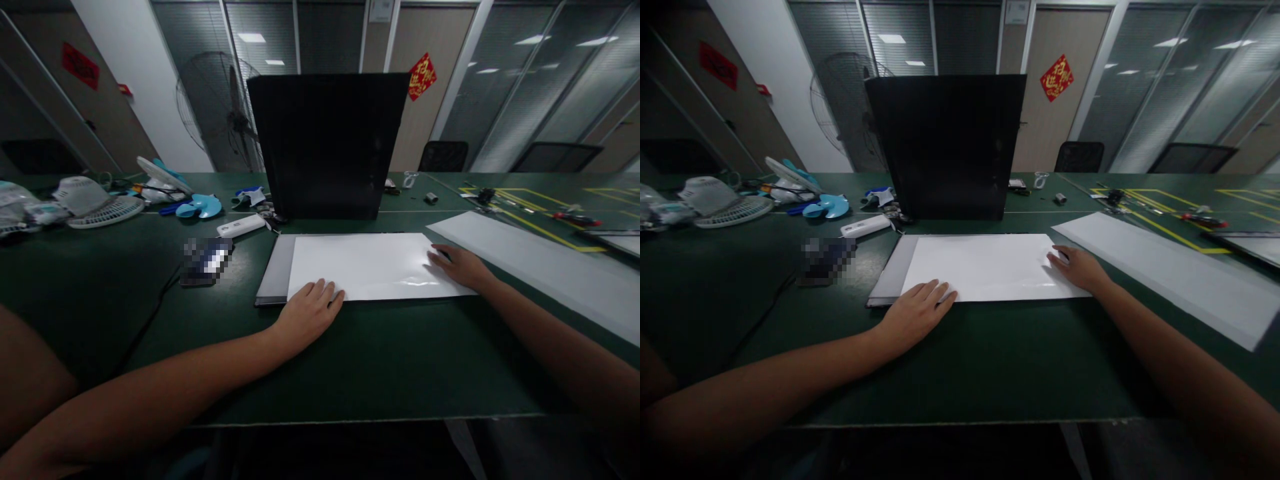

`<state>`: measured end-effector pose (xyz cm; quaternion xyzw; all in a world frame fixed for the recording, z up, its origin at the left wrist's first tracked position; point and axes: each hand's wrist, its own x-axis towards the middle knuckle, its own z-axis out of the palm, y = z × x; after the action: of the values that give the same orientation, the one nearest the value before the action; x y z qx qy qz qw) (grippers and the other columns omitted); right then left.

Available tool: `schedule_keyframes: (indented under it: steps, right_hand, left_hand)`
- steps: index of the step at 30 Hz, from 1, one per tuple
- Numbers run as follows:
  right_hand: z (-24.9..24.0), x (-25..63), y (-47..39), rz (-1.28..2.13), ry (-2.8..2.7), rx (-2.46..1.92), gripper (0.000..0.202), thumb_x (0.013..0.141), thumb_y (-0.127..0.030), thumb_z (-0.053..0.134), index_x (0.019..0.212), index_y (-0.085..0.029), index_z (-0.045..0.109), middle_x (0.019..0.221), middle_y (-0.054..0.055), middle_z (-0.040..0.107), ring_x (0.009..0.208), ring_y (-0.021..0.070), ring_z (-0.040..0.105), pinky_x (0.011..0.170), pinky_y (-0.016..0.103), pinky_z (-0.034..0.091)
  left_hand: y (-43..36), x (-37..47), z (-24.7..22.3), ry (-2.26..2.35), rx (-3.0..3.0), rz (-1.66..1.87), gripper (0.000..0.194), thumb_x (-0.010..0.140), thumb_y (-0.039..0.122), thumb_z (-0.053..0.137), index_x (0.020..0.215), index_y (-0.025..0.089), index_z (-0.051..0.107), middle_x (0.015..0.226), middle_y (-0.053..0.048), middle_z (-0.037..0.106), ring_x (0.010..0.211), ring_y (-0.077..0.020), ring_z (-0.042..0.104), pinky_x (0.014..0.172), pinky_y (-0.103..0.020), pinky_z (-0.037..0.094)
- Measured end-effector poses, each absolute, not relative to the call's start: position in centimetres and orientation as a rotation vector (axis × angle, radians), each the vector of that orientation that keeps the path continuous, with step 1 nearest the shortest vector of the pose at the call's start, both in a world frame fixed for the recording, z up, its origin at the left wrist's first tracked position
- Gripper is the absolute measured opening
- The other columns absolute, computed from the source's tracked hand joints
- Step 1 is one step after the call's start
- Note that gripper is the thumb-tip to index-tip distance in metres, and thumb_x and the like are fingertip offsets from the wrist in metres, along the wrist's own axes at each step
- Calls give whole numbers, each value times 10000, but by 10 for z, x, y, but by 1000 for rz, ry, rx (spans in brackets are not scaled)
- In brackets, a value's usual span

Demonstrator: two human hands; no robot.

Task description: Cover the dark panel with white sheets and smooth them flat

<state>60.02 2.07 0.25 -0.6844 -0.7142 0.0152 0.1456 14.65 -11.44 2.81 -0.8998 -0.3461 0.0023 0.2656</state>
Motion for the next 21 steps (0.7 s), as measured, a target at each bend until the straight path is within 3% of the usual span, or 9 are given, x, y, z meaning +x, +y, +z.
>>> schedule_keyframes:
  steps: [12, 17, 21]
  right_hand:
    - [0, 599, 23, 310, -2027, -1764, 703, 966, -645, 492, 1485, -185, 609, 1468, 130, 637, 1317, 364, 609, 1137, 553, 461]
    - [1, 596, 22, 346, -2044, -1639, 613, 955, -614, 513, 1438, -260, 647, 1499, 80, 618, 1358, 361, 580, 1160, 566, 439]
    - [5, 593, 19, 391, -2046, -1629, 631, 944, -561, 531, 1485, -248, 614, 1545, 77, 576, 1407, 377, 530, 1188, 593, 394]
  left_hand:
    - [-115, 147, 29, -985, -2453, 55, 475, 1050, 108, 488, 1524, 140, 503, 1497, -191, 591, 1287, -315, 633, 1004, -441, 530]
    - [-116, 148, 27, -1056, -2438, 61, 482, 1045, 100, 488, 1523, 157, 508, 1488, -201, 602, 1300, -315, 635, 1027, -468, 525]
    - [-117, 149, 28, -1151, -2424, 116, 497, 1048, 112, 478, 1542, 164, 499, 1494, -219, 598, 1336, -334, 618, 1067, -509, 508]
